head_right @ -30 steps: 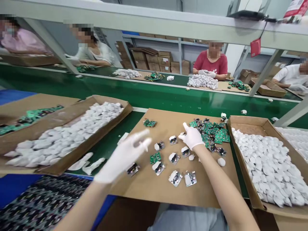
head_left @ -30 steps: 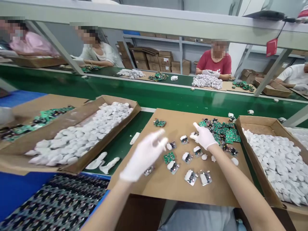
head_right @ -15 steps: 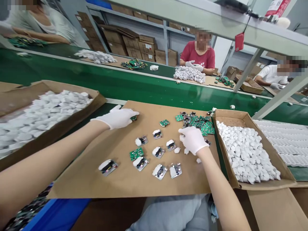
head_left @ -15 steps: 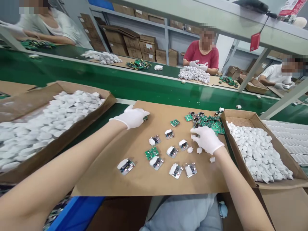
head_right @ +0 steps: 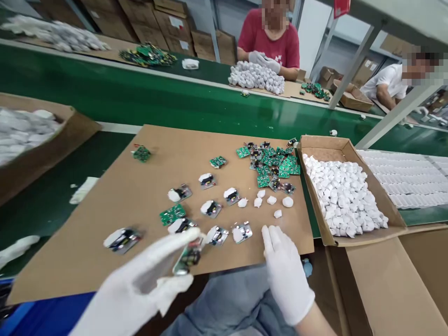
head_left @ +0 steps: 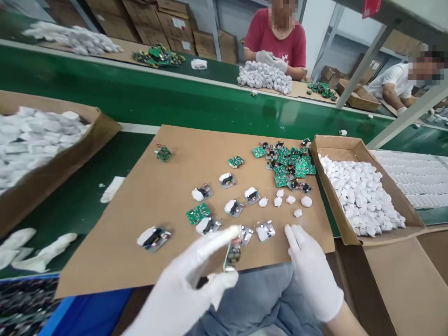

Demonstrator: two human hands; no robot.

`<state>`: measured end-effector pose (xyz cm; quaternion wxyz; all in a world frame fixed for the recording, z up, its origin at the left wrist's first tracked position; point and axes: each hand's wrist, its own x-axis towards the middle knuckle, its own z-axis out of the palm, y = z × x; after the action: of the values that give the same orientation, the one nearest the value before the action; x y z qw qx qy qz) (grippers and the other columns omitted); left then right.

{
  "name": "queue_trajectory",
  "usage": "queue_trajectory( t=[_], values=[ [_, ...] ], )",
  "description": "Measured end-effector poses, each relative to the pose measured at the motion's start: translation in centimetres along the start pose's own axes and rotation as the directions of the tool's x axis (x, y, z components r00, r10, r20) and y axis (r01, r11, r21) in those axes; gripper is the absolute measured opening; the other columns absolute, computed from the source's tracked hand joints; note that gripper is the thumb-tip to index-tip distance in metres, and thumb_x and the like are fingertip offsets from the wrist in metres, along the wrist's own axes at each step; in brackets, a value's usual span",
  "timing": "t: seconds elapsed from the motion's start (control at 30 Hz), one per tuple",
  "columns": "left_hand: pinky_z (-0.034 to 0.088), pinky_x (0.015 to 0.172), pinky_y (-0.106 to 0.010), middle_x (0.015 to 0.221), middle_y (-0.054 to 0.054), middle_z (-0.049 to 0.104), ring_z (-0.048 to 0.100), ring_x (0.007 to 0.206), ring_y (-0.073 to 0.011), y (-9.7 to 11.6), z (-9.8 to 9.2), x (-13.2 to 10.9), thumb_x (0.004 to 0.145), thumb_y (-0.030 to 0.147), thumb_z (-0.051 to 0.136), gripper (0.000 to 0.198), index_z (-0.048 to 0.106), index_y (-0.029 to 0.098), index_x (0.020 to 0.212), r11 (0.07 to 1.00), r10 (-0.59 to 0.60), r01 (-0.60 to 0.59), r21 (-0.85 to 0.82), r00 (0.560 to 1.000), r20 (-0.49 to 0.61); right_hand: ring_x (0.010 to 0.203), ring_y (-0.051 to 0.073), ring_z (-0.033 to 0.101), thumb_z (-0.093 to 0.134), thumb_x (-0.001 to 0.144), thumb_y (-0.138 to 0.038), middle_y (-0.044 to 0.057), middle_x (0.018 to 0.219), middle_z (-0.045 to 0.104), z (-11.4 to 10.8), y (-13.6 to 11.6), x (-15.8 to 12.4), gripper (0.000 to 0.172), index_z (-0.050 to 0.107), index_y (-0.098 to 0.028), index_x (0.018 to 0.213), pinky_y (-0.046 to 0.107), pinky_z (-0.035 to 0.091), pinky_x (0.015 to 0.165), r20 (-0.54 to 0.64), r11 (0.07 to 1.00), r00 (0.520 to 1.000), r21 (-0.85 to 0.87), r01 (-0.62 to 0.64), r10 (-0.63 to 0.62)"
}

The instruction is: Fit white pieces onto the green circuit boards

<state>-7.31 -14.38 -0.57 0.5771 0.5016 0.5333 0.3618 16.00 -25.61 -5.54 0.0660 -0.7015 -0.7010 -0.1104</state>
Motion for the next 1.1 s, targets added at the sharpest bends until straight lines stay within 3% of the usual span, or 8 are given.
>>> queue_trajectory(
  t=[0.1, 0.23, 0.33, 0.47, 0.63, 0.87, 1.0, 1.1],
  values=[
    [0.062, 0.074, -0.032, 0.121, -0.010, 0.072, 0.064, 0.112, -0.0368, -2.8, 1.2, -1.6, 0.057, 0.035, 0.087, 0.049, 0.078, 0.028, 0.105, 0.982, -0.165, 0.175, -0.070, 0.977, 0.137, 0.130, 0.029, 0.053, 0.045, 0.095, -0.017, 0.014, 0.146, 0.052, 0.8, -0.7, 0.1, 0.057, 0.034, -0.009, 0.150, 0.043, 0.052, 0.100, 0.034, 0.999, 0.999, 0.045, 0.021, -0.022],
    [0.061, 0.080, -0.039, 0.109, -0.012, 0.075, 0.068, 0.103, -0.0365, -2.8, 2.3, -1.5, 0.056, 0.039, 0.089, 0.052, 0.078, 0.026, 0.105, 0.935, -0.237, 0.307, -0.179, 0.915, 0.327, 0.137, 0.034, 0.045, 0.048, 0.094, -0.025, 0.017, 0.153, 0.042, 0.5, -0.7, 3.5, 0.062, 0.032, -0.005, 0.151, 0.049, 0.049, 0.105, 0.138, 0.997, 0.990, 0.082, 0.007, -0.018],
    [0.059, 0.085, -0.038, 0.106, -0.012, 0.075, 0.068, 0.099, -0.0340, -1.5, 3.1, -0.9, 0.058, 0.040, 0.089, 0.053, 0.078, 0.022, 0.106, 0.909, -0.240, 0.339, -0.244, 0.902, 0.358, 0.137, 0.035, 0.045, 0.048, 0.095, -0.028, 0.017, 0.154, 0.040, 0.0, -0.5, 3.1, 0.063, 0.031, -0.007, 0.152, 0.051, 0.049, 0.105, 0.156, 0.997, 0.988, 0.081, 0.004, -0.017],
    [0.059, 0.078, -0.034, 0.097, -0.011, 0.074, 0.069, 0.082, -0.0262, -1.0, 4.1, -0.2, 0.060, 0.040, 0.089, 0.050, 0.078, 0.021, 0.105, 0.851, -0.204, 0.354, -0.388, 0.904, 0.377, 0.135, 0.032, 0.048, 0.045, 0.096, -0.025, 0.015, 0.152, 0.044, -0.5, -0.4, 0.6, 0.065, 0.024, -0.008, 0.154, 0.047, 0.051, 0.102, 0.130, 0.997, 0.991, 0.070, 0.026, -0.034],
    [0.057, 0.073, -0.028, 0.097, -0.009, 0.071, 0.064, 0.076, -0.0175, -2.0, 5.2, -0.3, 0.064, 0.039, 0.089, 0.048, 0.077, 0.025, 0.108, 0.674, -0.130, 0.486, -0.556, 0.819, 0.558, 0.135, 0.036, 0.047, 0.044, 0.096, -0.027, 0.019, 0.149, 0.046, 0.3, -0.5, 3.3, 0.057, 0.038, -0.005, 0.148, 0.052, 0.050, 0.102, 0.119, 0.993, 0.992, 0.117, 0.012, -0.026],
    [0.056, 0.085, -0.029, 0.108, -0.007, 0.067, 0.062, 0.089, -0.0165, -2.0, 5.6, -0.8, 0.078, 0.041, 0.078, 0.037, 0.075, 0.027, 0.111, 0.578, -0.080, 0.492, -0.651, 0.828, 0.555, 0.137, 0.033, 0.046, 0.042, 0.099, -0.027, 0.014, 0.152, 0.044, -0.4, -0.1, 0.7, 0.064, 0.017, -0.014, 0.157, 0.052, 0.051, 0.102, 0.104, 0.992, 0.995, 0.126, -0.021, 0.008],
    [0.058, 0.086, -0.031, 0.110, -0.007, 0.068, 0.063, 0.094, -0.0192, -1.5, 5.4, -1.2, 0.077, 0.042, 0.079, 0.038, 0.075, 0.027, 0.112, 0.602, -0.095, 0.485, -0.634, 0.832, 0.546, 0.137, 0.035, 0.046, 0.044, 0.097, -0.024, 0.017, 0.150, 0.046, 0.7, -0.3, 2.2, 0.055, 0.037, -0.007, 0.149, 0.053, 0.050, 0.104, 0.089, 0.987, 0.996, 0.159, -0.015, 0.000],
    [0.058, 0.091, -0.034, 0.112, -0.006, 0.068, 0.064, 0.095, -0.0202, -1.4, 5.2, -1.6, 0.073, 0.040, 0.083, 0.042, 0.075, 0.029, 0.112, 0.655, -0.117, 0.438, -0.616, 0.864, 0.489, 0.134, 0.033, 0.050, 0.040, 0.097, -0.013, 0.015, 0.143, 0.055, 2.2, -0.1, 3.1, 0.047, 0.048, -0.009, 0.142, 0.052, 0.050, 0.104, -0.016, 0.974, 0.999, 0.223, -0.033, 0.038]
  ],
)
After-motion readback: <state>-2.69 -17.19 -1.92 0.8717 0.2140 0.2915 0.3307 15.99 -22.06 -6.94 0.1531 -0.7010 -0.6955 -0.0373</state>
